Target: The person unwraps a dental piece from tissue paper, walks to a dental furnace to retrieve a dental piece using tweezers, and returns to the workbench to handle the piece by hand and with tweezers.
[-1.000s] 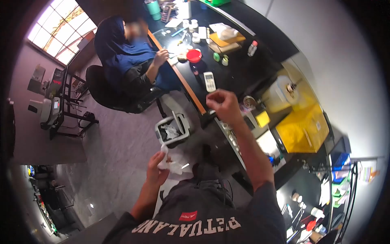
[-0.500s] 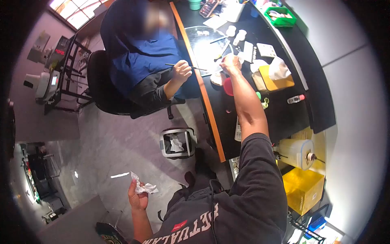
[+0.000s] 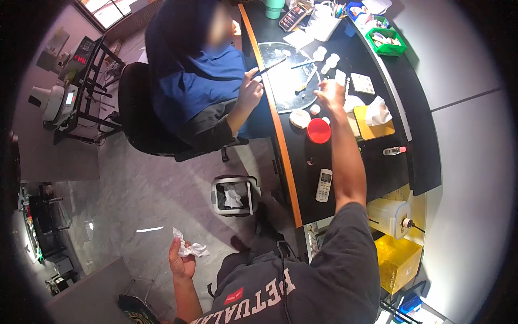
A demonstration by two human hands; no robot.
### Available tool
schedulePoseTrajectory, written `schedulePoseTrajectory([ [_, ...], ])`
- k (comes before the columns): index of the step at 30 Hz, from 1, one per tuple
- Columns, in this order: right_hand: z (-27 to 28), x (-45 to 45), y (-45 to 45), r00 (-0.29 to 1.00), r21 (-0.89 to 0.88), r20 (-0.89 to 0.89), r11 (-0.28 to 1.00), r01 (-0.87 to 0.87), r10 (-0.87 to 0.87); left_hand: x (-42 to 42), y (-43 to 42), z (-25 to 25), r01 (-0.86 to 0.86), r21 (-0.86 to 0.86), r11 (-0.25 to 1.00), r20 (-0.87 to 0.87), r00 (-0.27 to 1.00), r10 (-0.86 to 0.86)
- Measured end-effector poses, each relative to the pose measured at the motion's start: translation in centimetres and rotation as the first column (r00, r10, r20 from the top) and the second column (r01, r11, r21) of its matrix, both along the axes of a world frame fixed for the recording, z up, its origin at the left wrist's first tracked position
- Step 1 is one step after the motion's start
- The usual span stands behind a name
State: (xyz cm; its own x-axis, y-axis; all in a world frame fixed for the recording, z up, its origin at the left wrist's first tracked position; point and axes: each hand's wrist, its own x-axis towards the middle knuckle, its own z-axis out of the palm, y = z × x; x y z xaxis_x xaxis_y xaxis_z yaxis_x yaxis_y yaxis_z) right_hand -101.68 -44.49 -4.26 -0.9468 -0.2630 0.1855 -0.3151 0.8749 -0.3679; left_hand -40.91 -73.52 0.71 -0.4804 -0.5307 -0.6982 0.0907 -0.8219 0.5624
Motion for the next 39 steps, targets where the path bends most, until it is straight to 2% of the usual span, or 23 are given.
schedulePoseTrajectory([
  [2, 5.4, 6.6, 0.0, 0.999, -0.196, 0.045, 0.980, -0.020, 0.029, 0.8, -0.7, -0.7, -0.023, -0.003, 1.000, -0.028, 0.999, 0.022],
  [3, 8.7, 11.8, -1.2, 0.974, -0.345, 0.228, 0.936, 0.062, 0.019, 1.0, -1.0, -1.1, -0.008, 0.001, 1.000, -0.056, 0.998, 0.008],
  [4, 9.2, 15.7, -1.6, 0.966, -0.503, 0.153, 0.857, -0.107, 0.210, 1.0, -1.4, -1.5, 0.004, 0.002, 1.000, -0.083, 0.997, -0.004],
  [5, 10.2, 20.7, -2.7, 0.930, -0.529, 0.205, 0.834, -0.157, 0.305, 1.1, -1.9, -1.4, 0.010, -0.002, 1.000, -0.110, 0.994, -0.010],
  [6, 11.7, 25.8, -4.7, 0.816, -0.616, 0.408, 0.783, -0.085, 0.409, 0.6, -1.9, -0.3, 0.019, 0.017, 1.000, -0.145, 0.989, -0.016],
  [7, 11.6, 30.1, -6.4, 0.705, -0.626, 0.416, 0.743, -0.237, 0.575, 0.9, -1.8, -0.3, 0.067, -0.017, 0.998, -0.130, 0.989, -0.069],
  [8, 12.1, 34.7, -8.6, 0.438, -0.620, 0.683, 0.781, -0.075, 0.585, 1.3, -2.1, -0.9, 0.094, -0.063, 0.994, -0.114, 0.988, -0.101],
  [10, 8.0, 42.7, -12.0, 0.019, -0.641, 0.765, 0.765, -0.067, 0.643, 2.7, -2.6, -1.4, 0.142, -0.177, 0.974, -0.121, 0.979, -0.165],
  [12, 5.6, 50.0, -16.4, -0.143, -0.632, 0.763, 0.774, 0.034, 0.630, 4.7, -3.6, 0.4, 0.229, -0.433, 0.872, -0.120, 0.944, -0.308],
  [13, 5.8, 52.9, -18.9, -0.168, -0.675, 0.713, 0.731, 0.097, 0.681, 6.5, -5.0, 1.4, 0.320, -0.666, 0.674, 0.052, 0.921, -0.386],
  [14, 6.0, 55.7, -21.0, -0.169, -0.709, 0.659, 0.681, 0.185, 0.733, 8.3, -6.3, 1.8, 0.420, -0.815, 0.399, 0.241, 0.872, -0.426],
  [15, 5.1, 58.2, -22.7, -0.149, -0.756, 0.566, 0.583, 0.299, 0.811, 10.2, -7.8, 0.5, 0.354, -0.914, 0.198, 0.262, 0.888, -0.378],
  [16, 2.6, 60.6, -24.8, -0.134, -0.774, 0.524, 0.536, 0.338, 0.841, 12.2, -9.3, 0.7, 0.362, -0.915, 0.177, 0.286, 0.893, -0.348],
  [18, 3.7, 63.6, -29.0, -0.045, -0.833, 0.497, 0.490, 0.257, 0.867, 15.8, -13.5, 1.1, 0.349, -0.936, -0.046, 0.343, 0.874, -0.344],
  [21, 5.2, 66.9, -35.0, -0.069, -0.763, 0.532, 0.513, 0.394, 0.844, 20.0, -17.8, 5.6, 0.352, -0.919, -0.178, 0.394, 0.847, -0.357],
  [22, 6.1, 67.5, -36.9, -0.126, -0.743, 0.518, 0.517, 0.424, 0.846, 21.4, -19.1, 5.3, 0.366, -0.913, -0.182, 0.408, 0.851, -0.331],
  [25, 4.5, 69.0, -42.3, -0.106, -0.732, 0.578, 0.571, 0.371, 0.809, 24.0, -23.6, 3.6, 0.443, -0.883, -0.154, 0.467, 0.859, -0.211],
  [28, 4.1, 68.3, -47.8, 0.075, -0.837, 0.545, 0.547, 0.000, 0.835, 23.9, -28.5, 2.8, 0.383, -0.921, -0.079, 0.390, 0.911, -0.135],
  [30, 4.7, 67.1, -51.7, 0.015, -0.797, 0.601, 0.600, -0.066, 0.799, 22.9, -32.1, 3.0, 0.413, -0.911, -0.002, 0.409, 0.901, -0.144],
  [32, 4.3, 65.9, -55.4, -0.092, -0.761, 0.649, 0.641, -0.103, 0.755, 21.8, -35.9, 1.6, 0.441, -0.887, -0.138, 0.460, 0.870, -0.175],
  [34, 1.3, 63.5, -59.4, -0.188, -0.726, 0.687, 0.661, -0.190, 0.702, 19.8, -39.5, 0.7, 0.461, -0.882, -0.095, 0.471, 0.859, -0.202],
  [38, 1.7, 58.3, -69.9, -0.341, -0.650, 0.686, 0.752, 0.109, 0.643, 14.6, -48.9, 0.1, 0.468, -0.876, -0.117, 0.482, 0.856, -0.185],
  [39, 3.0, 56.7, -72.4, -0.379, -0.653, 0.659, 0.744, 0.143, 0.650, 13.3, -51.6, 0.7, 0.484, -0.874, -0.048, 0.483, 0.852, -0.200],
])
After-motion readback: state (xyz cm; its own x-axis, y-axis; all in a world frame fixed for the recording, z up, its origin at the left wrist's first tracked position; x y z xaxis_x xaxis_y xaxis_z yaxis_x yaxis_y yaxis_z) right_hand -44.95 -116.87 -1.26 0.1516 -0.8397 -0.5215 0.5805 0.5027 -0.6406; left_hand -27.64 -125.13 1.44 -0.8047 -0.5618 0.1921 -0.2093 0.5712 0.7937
